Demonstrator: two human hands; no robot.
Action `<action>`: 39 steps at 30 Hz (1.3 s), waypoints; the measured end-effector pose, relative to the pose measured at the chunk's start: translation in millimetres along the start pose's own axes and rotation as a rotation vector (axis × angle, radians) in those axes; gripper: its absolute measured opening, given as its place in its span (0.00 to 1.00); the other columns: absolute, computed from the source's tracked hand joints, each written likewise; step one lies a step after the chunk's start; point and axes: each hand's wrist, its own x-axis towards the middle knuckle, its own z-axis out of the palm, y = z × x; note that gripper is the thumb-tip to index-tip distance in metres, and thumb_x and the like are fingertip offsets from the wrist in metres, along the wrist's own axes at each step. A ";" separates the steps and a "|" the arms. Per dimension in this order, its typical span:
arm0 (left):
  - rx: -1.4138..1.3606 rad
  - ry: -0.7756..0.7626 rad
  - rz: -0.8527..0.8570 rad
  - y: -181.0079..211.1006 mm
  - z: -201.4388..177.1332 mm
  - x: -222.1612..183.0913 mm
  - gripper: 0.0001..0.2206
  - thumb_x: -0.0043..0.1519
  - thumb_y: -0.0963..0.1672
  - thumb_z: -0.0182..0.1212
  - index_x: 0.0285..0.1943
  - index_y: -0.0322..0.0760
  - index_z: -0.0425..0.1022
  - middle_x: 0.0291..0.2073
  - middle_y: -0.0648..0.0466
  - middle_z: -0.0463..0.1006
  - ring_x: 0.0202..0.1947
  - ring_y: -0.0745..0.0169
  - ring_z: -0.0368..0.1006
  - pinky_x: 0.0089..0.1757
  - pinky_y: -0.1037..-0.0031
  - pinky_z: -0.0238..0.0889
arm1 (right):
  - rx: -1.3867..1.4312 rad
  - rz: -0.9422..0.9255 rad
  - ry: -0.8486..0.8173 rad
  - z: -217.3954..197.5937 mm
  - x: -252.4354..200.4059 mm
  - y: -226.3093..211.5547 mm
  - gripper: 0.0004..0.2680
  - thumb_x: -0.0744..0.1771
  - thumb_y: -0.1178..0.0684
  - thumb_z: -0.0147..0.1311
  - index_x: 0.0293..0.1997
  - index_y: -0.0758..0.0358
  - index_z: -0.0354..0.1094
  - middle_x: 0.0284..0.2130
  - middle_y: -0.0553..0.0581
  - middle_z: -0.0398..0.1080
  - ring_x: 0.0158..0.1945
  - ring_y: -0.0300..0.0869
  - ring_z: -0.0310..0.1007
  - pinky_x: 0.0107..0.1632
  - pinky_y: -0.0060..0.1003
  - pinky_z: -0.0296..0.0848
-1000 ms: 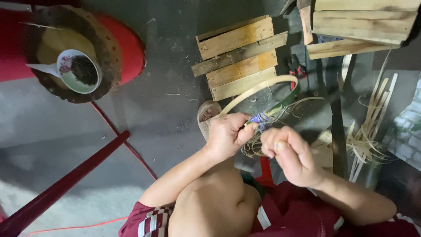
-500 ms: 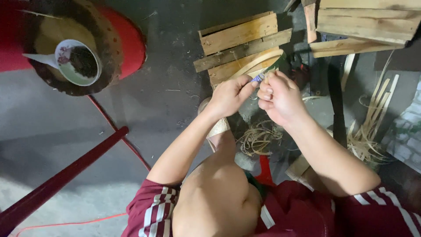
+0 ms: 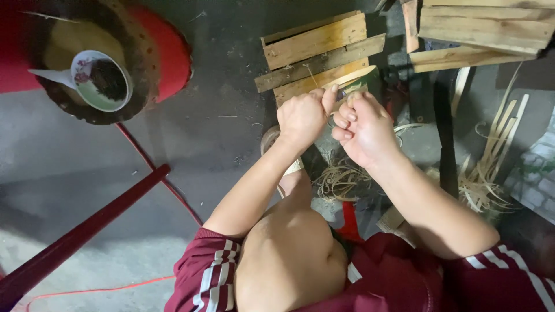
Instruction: Shaving thin wood strips with a knife, bending them into hoops, and assembling them into a wooden frame structure.
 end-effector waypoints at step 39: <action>0.055 0.265 0.327 -49.4 40.2 -2.6 0.25 0.68 0.58 0.31 0.44 0.52 0.77 0.33 0.53 0.82 0.33 0.44 0.79 0.28 0.56 0.67 | -0.787 0.305 -0.057 69.9 68.1 -57.3 0.02 0.70 0.61 0.40 0.41 0.63 0.58 0.26 0.57 0.63 0.26 0.43 0.64 0.28 0.34 0.69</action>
